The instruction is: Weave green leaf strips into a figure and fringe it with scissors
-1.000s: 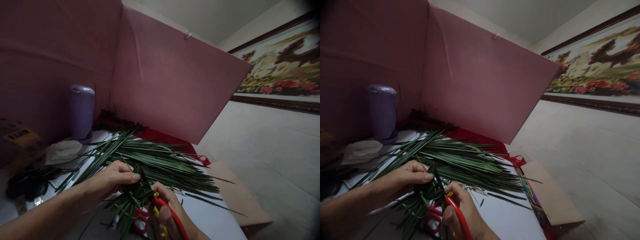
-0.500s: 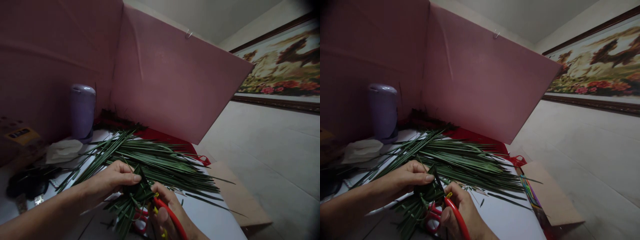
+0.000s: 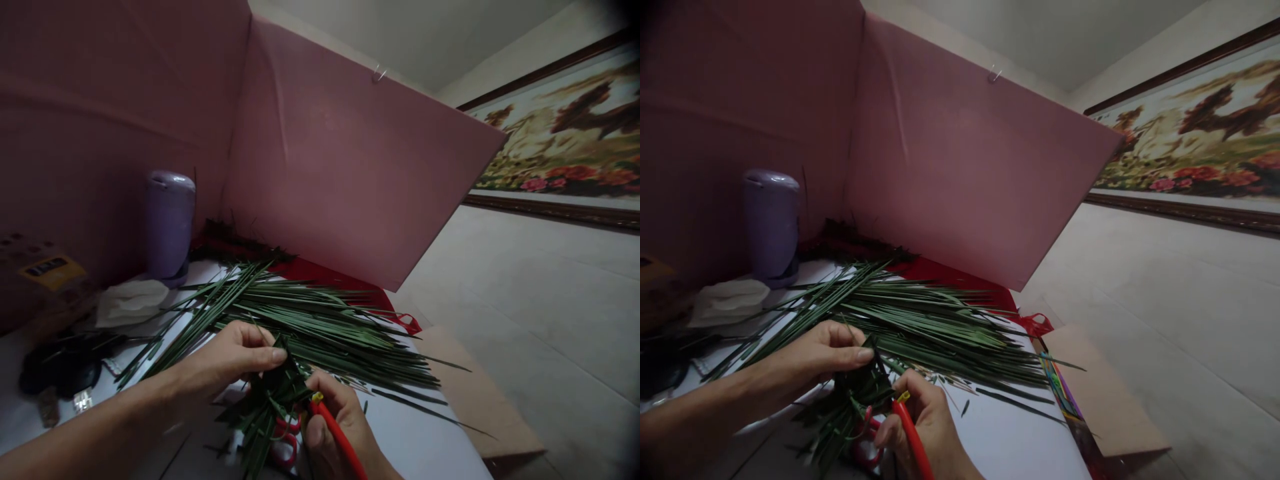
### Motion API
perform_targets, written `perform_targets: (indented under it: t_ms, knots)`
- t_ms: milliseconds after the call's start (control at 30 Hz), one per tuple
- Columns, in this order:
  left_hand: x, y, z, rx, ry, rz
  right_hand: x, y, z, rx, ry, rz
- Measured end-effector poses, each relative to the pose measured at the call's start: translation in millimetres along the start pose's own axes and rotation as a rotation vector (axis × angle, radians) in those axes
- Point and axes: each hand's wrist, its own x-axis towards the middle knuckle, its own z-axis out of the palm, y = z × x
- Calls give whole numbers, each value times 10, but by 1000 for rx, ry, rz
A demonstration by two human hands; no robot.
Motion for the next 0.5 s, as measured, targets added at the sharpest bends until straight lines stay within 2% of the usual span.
perform_targets:
  t_ms: [67,200,367,500]
  knots:
    - [18,-6,-22,-7,53,54,7,47,-6,3,-9,1]
    - [34,-13,-35,-13,69,101,-1,70,-24,-25,-15,-23]
    - [16,4,-22,-14,86,87,-24,-120,-6,-118,-76,-33]
    - [16,3,-33,5,56,88,-28,-270,6,-131,-151,-14]
